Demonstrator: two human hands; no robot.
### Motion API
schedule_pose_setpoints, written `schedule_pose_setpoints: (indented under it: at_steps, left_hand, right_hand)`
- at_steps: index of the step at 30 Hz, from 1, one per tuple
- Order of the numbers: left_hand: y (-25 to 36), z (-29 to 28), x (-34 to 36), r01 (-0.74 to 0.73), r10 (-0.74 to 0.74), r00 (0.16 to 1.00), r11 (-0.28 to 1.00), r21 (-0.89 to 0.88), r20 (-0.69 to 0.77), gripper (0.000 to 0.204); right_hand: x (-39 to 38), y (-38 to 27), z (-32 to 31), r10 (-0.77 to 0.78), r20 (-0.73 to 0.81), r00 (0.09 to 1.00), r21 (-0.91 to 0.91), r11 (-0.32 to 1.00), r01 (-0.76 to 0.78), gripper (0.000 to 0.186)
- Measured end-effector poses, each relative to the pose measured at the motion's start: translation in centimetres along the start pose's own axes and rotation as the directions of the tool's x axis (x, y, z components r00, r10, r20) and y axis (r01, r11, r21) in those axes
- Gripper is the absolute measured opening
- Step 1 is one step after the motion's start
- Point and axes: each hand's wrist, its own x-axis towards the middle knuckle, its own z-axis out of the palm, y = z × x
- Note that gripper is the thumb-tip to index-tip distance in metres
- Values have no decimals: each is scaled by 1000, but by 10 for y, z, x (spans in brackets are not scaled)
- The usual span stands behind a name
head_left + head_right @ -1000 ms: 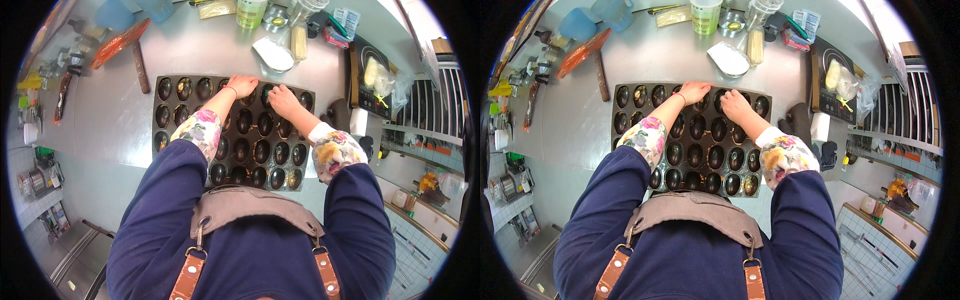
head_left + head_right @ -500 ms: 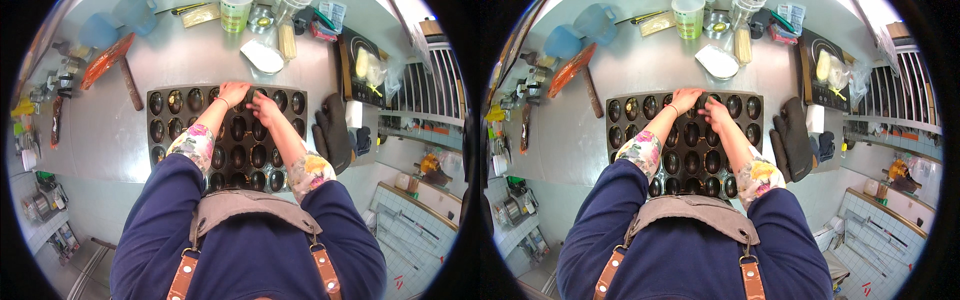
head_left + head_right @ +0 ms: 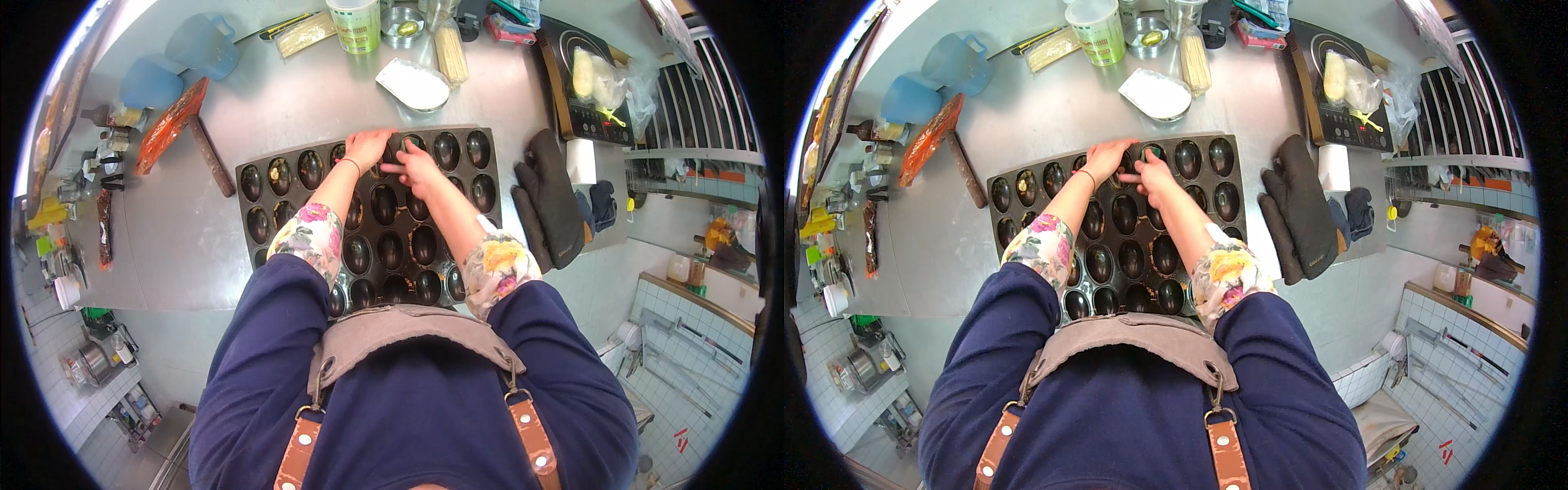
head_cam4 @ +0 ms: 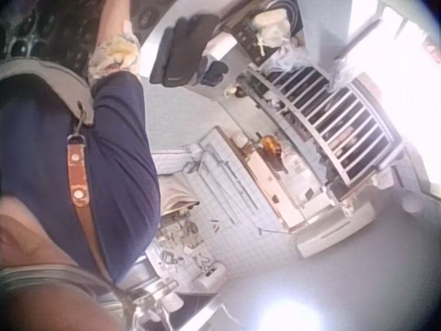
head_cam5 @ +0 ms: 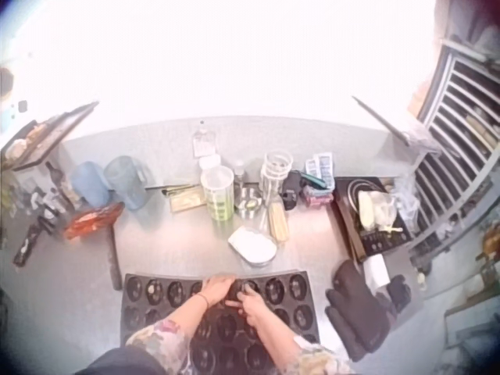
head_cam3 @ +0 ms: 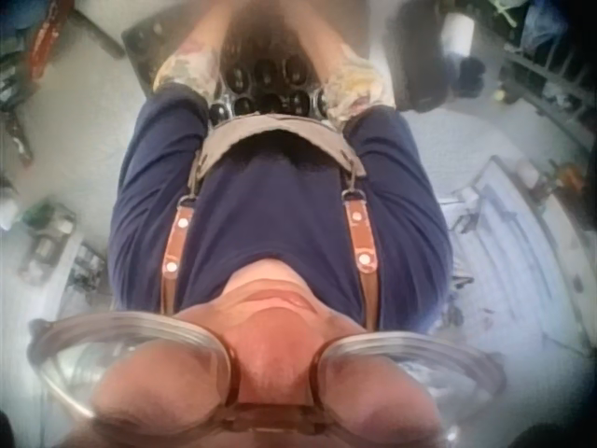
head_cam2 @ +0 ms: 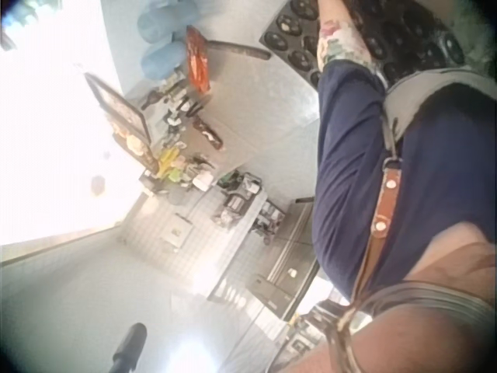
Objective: The person cleans a multi-cavity baking mould by hand, wiping each individual cavity one by one.
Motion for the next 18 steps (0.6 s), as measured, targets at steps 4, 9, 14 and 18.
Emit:
schedule_pose_setpoints:
  at_steps: [4,9,14,18]
  left_hand:
    - [-18,1,4,-70,71,997,997,42,-20,49]
    - [-47,-11,5,54,-71,993,982,-183,-91,51]
    - [-93,-67,-42,123,-51,941,972,199,-335,45]
    - [-138,-71,-66,39,27,939,982,183,-343,42]
  right_hand:
    - [-30,17,-13,-335,70,940,-855,465,229,49]
    - [-44,-10,-35,-586,399,705,-909,-152,388,35]
    - [-3,-27,4,-235,898,373,-362,-875,320,23]
    - [3,-22,16,130,922,364,60,-978,198,17]
